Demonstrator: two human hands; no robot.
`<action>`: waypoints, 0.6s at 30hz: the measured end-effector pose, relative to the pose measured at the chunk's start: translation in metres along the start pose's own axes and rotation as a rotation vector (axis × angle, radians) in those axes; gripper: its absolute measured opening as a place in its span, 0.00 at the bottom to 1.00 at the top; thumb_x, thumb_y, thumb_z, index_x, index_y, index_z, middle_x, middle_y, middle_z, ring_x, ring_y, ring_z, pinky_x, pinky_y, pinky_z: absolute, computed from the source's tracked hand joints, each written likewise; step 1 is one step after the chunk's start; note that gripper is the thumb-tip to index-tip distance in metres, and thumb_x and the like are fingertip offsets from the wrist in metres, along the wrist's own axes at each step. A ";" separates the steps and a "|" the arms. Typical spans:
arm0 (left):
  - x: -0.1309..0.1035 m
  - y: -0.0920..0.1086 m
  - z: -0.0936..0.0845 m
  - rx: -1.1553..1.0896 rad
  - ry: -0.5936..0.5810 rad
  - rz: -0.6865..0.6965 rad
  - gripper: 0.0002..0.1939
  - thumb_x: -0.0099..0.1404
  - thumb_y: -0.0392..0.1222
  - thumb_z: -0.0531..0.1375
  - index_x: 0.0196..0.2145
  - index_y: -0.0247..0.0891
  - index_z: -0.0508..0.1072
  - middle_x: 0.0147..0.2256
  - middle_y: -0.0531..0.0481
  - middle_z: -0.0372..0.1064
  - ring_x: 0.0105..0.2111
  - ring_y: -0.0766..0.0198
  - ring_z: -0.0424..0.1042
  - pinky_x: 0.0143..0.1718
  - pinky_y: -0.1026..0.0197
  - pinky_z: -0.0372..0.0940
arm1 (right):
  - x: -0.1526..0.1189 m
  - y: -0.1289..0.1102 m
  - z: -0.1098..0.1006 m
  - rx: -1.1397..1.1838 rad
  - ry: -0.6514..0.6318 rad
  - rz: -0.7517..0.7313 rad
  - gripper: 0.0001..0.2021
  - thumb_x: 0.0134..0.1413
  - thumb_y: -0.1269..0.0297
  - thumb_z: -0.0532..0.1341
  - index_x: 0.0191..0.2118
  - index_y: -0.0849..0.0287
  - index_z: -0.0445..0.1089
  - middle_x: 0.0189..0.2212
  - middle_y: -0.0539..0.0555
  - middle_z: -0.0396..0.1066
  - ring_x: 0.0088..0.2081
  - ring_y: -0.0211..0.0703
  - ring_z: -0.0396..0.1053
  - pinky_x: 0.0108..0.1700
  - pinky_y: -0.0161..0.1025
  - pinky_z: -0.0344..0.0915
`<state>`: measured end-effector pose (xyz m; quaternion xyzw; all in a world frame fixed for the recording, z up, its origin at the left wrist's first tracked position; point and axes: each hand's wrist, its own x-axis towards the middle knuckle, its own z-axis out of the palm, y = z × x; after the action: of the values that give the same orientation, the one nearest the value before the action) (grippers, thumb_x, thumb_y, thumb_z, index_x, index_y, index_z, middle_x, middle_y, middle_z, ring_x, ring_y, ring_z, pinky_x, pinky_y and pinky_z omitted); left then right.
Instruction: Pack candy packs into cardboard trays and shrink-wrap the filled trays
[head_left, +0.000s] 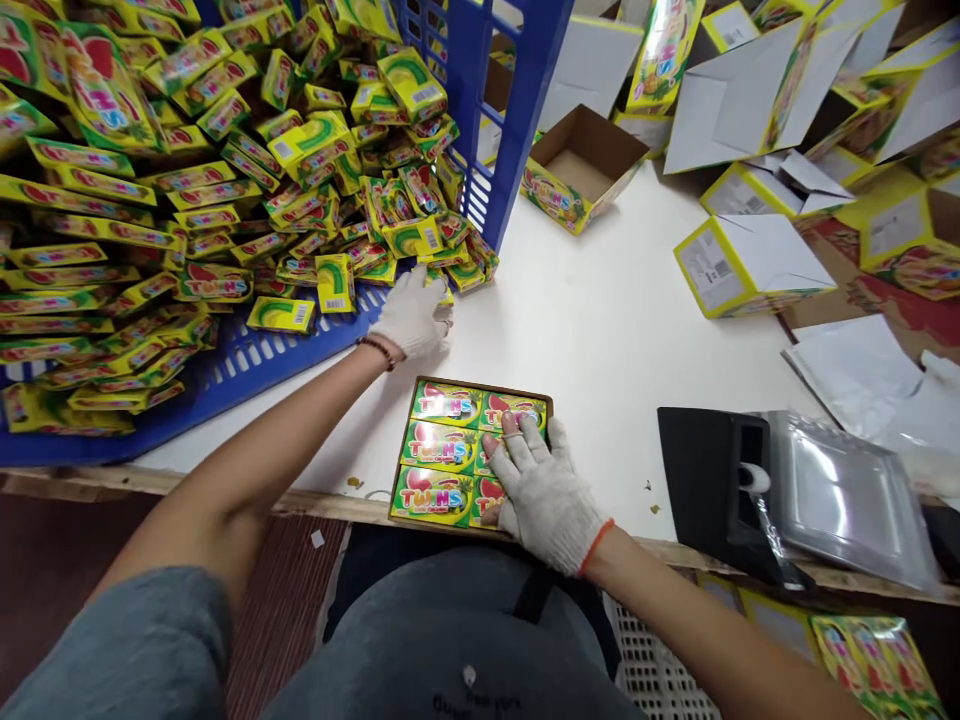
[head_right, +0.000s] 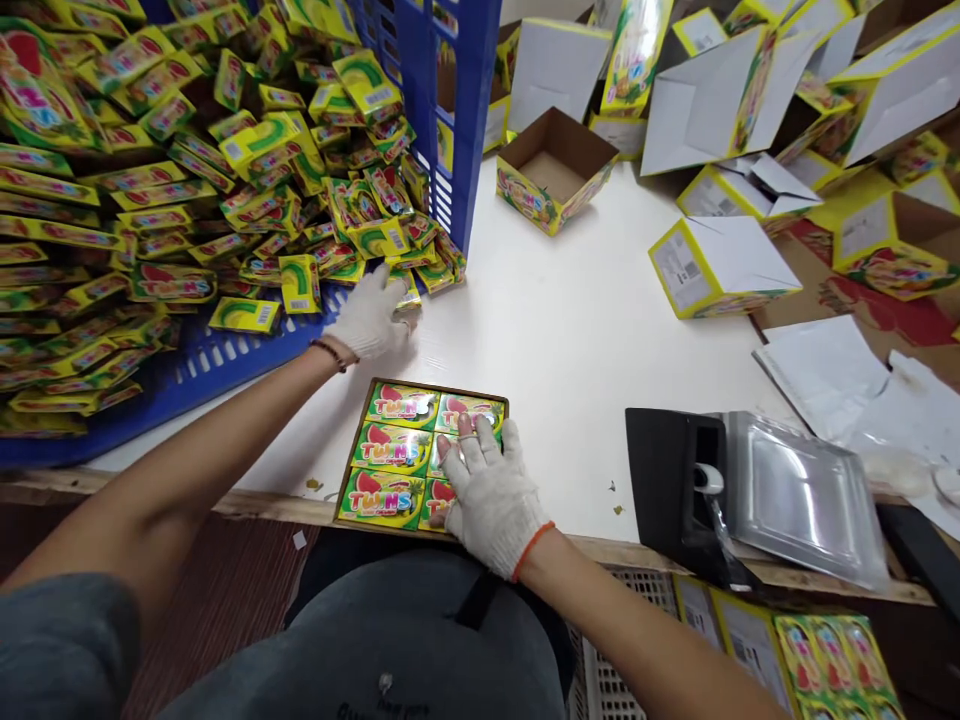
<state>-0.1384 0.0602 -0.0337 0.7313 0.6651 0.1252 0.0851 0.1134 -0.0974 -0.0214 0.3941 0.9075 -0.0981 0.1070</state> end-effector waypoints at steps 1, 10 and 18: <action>0.008 -0.006 0.006 0.012 -0.025 -0.010 0.28 0.59 0.39 0.65 0.56 0.32 0.68 0.60 0.33 0.59 0.59 0.42 0.60 0.60 0.47 0.57 | -0.001 -0.001 0.003 0.011 0.005 -0.004 0.37 0.59 0.44 0.59 0.67 0.63 0.60 0.68 0.72 0.53 0.68 0.73 0.49 0.65 0.73 0.39; 0.008 -0.019 -0.008 -0.313 0.174 -0.213 0.06 0.67 0.39 0.55 0.40 0.35 0.70 0.41 0.41 0.71 0.47 0.52 0.72 0.49 0.54 0.65 | 0.000 0.022 0.011 0.139 0.208 -0.079 0.29 0.60 0.56 0.60 0.64 0.64 0.64 0.65 0.71 0.60 0.67 0.68 0.53 0.65 0.68 0.48; -0.117 0.047 -0.027 -1.459 0.002 -0.248 0.23 0.62 0.57 0.63 0.46 0.38 0.66 0.41 0.44 0.73 0.35 0.62 0.75 0.38 0.56 0.73 | 0.031 0.005 -0.012 1.164 0.351 0.031 0.31 0.67 0.50 0.49 0.69 0.58 0.48 0.58 0.66 0.68 0.54 0.51 0.72 0.52 0.50 0.71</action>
<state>-0.1119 -0.0623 -0.0021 0.4083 0.4905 0.5255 0.5626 0.0948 -0.0694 -0.0184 0.4113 0.7032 -0.5102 -0.2758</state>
